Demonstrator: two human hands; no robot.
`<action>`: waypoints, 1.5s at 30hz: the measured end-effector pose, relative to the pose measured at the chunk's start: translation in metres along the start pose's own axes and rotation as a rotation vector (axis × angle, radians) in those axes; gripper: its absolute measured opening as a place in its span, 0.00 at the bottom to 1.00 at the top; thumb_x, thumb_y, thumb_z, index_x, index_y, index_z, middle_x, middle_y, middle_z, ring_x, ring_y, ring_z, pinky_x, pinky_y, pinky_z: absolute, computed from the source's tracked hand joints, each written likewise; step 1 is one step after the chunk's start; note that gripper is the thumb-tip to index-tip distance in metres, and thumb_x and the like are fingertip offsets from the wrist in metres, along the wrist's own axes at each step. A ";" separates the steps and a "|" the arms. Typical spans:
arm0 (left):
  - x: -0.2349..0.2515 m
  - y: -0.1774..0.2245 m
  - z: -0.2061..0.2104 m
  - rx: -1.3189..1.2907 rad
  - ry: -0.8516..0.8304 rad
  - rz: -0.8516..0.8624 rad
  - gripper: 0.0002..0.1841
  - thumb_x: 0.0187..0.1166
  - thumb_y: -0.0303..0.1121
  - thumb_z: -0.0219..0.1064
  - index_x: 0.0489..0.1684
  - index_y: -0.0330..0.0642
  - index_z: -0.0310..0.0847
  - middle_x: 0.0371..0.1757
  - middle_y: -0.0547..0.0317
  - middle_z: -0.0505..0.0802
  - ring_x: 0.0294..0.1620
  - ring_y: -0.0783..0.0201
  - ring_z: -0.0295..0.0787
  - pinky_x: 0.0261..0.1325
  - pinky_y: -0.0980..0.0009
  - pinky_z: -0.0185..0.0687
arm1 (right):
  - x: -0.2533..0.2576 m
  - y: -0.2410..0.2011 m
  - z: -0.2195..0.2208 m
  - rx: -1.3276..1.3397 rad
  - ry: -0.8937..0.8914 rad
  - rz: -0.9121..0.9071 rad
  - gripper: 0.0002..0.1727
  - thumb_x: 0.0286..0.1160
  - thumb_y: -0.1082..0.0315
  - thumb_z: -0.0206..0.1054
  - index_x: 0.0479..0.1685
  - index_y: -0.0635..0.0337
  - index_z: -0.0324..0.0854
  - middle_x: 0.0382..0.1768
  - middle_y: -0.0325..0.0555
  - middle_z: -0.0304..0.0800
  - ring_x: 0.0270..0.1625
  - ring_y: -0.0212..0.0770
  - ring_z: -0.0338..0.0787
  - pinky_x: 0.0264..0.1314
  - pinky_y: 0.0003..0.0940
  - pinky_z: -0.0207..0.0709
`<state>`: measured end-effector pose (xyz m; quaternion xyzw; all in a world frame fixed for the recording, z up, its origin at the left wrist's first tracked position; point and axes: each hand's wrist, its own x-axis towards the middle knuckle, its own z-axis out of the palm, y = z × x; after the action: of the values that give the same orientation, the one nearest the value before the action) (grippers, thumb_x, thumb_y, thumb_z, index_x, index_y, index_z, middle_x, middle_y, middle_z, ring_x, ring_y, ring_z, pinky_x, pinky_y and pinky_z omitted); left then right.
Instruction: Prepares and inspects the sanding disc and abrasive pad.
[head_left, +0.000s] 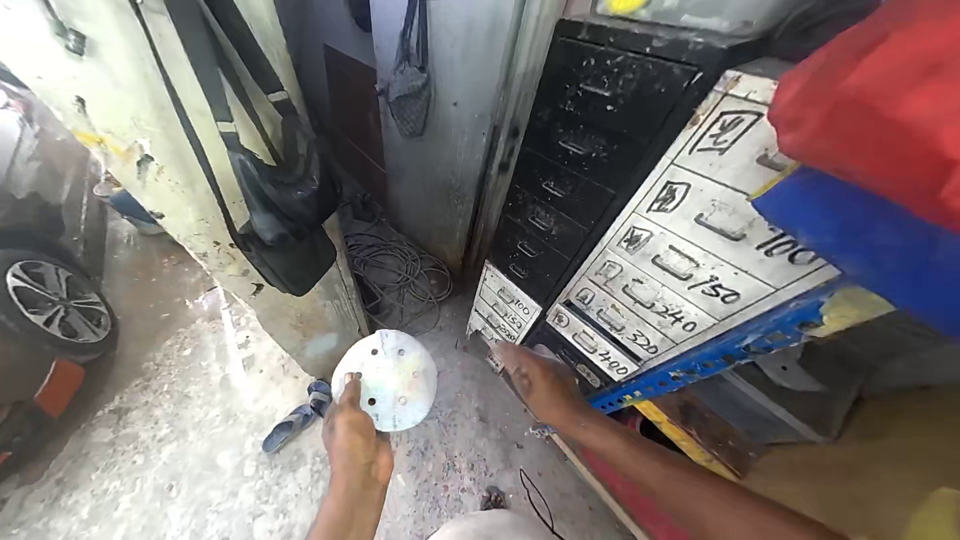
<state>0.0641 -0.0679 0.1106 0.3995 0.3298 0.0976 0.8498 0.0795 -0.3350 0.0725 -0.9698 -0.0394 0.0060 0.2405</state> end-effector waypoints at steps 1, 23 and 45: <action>0.003 0.000 -0.004 0.011 -0.021 0.008 0.17 0.93 0.38 0.52 0.66 0.34 0.75 0.53 0.43 0.90 0.51 0.52 0.92 0.53 0.51 0.91 | 0.000 0.000 -0.011 0.230 0.033 0.126 0.24 0.83 0.71 0.60 0.78 0.53 0.78 0.57 0.54 0.92 0.56 0.53 0.92 0.59 0.57 0.85; -0.033 -0.043 -0.040 -0.031 -0.383 -0.279 0.21 0.96 0.38 0.42 0.72 0.32 0.70 0.57 0.36 0.90 0.56 0.47 0.92 0.61 0.47 0.89 | 0.005 -0.086 0.045 0.450 0.231 0.050 0.24 0.75 0.51 0.76 0.61 0.59 0.86 0.48 0.52 0.91 0.45 0.48 0.92 0.49 0.53 0.87; -0.048 -0.031 -0.057 -0.043 -0.246 -0.166 0.22 0.97 0.39 0.40 0.61 0.28 0.76 0.46 0.38 0.92 0.47 0.50 0.95 0.54 0.51 0.93 | -0.021 -0.089 0.075 0.287 0.324 -0.249 0.27 0.76 0.43 0.71 0.60 0.58 0.88 0.44 0.50 0.86 0.47 0.50 0.87 0.51 0.54 0.84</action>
<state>-0.0116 -0.0741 0.0847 0.3613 0.2531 -0.0155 0.8973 0.0496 -0.2238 0.0476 -0.9018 -0.1184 -0.1740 0.3776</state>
